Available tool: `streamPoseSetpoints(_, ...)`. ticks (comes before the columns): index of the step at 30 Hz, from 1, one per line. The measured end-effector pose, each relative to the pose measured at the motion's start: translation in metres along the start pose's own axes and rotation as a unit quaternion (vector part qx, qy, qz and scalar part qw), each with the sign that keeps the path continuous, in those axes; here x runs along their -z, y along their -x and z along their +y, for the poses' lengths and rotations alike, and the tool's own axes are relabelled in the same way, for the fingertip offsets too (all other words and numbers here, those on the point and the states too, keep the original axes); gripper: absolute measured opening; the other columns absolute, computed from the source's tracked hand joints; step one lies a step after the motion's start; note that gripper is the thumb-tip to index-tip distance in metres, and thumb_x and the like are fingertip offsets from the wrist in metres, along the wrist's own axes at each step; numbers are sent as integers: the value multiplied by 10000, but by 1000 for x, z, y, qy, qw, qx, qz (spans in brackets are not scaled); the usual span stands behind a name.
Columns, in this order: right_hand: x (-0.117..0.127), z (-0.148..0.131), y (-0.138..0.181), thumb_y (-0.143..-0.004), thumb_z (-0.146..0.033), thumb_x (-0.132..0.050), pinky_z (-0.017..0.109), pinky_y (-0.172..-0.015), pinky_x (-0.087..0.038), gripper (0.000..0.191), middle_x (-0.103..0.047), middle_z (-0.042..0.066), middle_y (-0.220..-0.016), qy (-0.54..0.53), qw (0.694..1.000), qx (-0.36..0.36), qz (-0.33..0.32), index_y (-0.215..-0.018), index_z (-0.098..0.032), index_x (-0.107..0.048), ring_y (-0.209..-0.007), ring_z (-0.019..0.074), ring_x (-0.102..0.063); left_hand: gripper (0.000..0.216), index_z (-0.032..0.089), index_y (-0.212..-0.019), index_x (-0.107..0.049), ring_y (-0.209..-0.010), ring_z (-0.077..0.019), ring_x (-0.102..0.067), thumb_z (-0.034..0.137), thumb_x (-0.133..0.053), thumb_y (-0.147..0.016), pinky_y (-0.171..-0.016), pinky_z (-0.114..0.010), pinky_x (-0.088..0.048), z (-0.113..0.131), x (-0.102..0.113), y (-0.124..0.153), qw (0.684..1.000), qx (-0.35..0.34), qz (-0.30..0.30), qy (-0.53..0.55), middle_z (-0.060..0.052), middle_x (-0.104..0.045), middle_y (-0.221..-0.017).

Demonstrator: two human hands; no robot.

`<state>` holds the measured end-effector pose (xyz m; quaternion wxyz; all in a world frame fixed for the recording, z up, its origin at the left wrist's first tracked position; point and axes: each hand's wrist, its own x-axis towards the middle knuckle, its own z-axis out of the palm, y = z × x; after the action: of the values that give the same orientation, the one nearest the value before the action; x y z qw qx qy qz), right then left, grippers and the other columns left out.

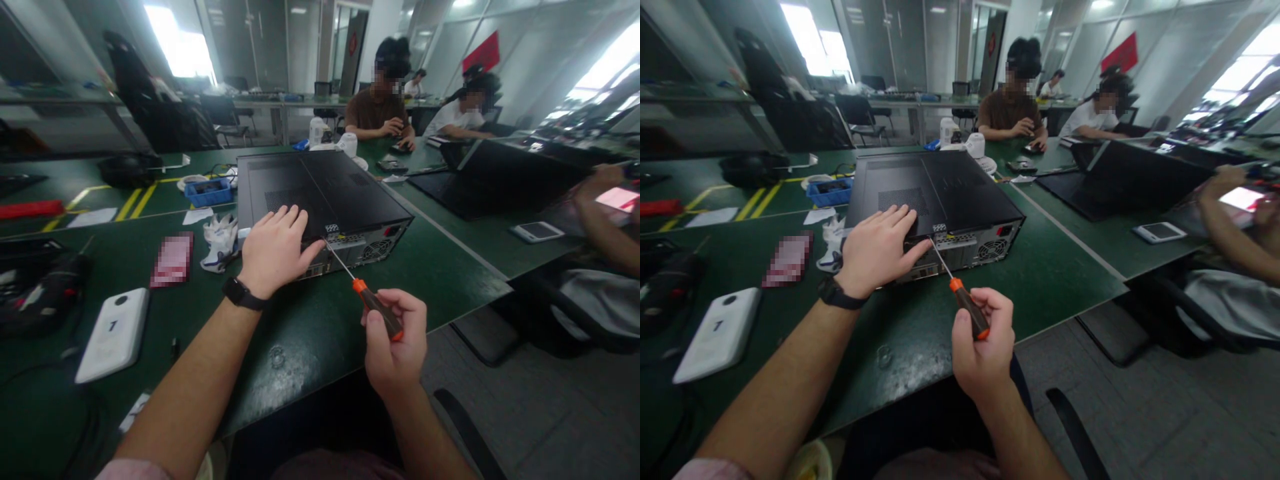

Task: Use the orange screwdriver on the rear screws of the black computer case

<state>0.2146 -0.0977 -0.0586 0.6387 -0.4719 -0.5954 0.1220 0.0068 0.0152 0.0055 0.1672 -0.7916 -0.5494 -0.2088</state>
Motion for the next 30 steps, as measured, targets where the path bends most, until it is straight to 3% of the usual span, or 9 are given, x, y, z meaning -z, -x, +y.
streamPoseSetpoints(3, 0, 0, 1, -972, -193, -684, 234, -526, -557, 263, -709, -23, -863, 16, 1000, 14, -1, -1230, -236, -658, -570, 115, -670, 599, 76, -1486, -677, -1496, -416, -636, 525, -581, -1102, -1240, -544, -505, 0, 0, 0, 1000, 0, 2, -1, -232, -679, -1600)
streamPoseSetpoints(8, -3, 0, 0, -1009, -243, -702, 254, -553, -590, 148, -751, -14, -806, 53, 998, 4, 27, -1156, -227, -702, -572, 136, -717, 592, 90, -1484, -679, -1500, -399, -637, 533, -573, -1106, -1247, -523, -499, 0, 0, 1, 1000, 2, 4, -1, -222, -686, -1593)
streamPoseSetpoints(13, -2, 3, 0, -1077, -279, -651, 234, -516, -573, 123, -755, -23, -748, 3, 999, -36, 20, -1172, -216, -697, -529, 130, -703, 594, 79, -1480, -682, -1495, -405, -638, 527, -579, -1104, -1238, -526, -504, 1, 1, 0, 1000, 2, 0, -2, -232, -681, -1595)
streamPoseSetpoints(20, 1, 2, 3, -983, -207, -695, 284, -613, -623, 275, -769, 33, -976, 10, 1000, 8, 2, -1257, -227, -675, -669, 148, -733, 580, 107, -1490, -681, -1493, -405, -639, 527, -567, -1107, -1239, -549, -511, 0, 1, 0, 1000, -1, 1, -5, -225, -672, -1610)
streamPoseSetpoints(25, 1, 2, 3, -1048, -243, -653, 256, -571, -593, 174, -760, -2, -838, 46, 999, 0, 7, -1213, -225, -702, -592, 135, -713, 580, 104, -1490, -680, -1489, -404, -642, 525, -568, -1107, -1239, -541, -508, 0, 1, 1, 1000, 1, 2, -2, -221, -684, -1596)
streamPoseSetpoints(30, 0, 3, 4, -1111, -297, -593, 230, -520, -578, 160, -751, -20, -766, 12, 999, -43, -2, -1205, -217, -697, -545, 128, -701, 587, 84, -1481, -682, -1486, -412, -641, 522, -575, -1105, -1233, -540, -510, 1, 3, 0, 1000, 2, -3, -1, -227, -682, -1594)
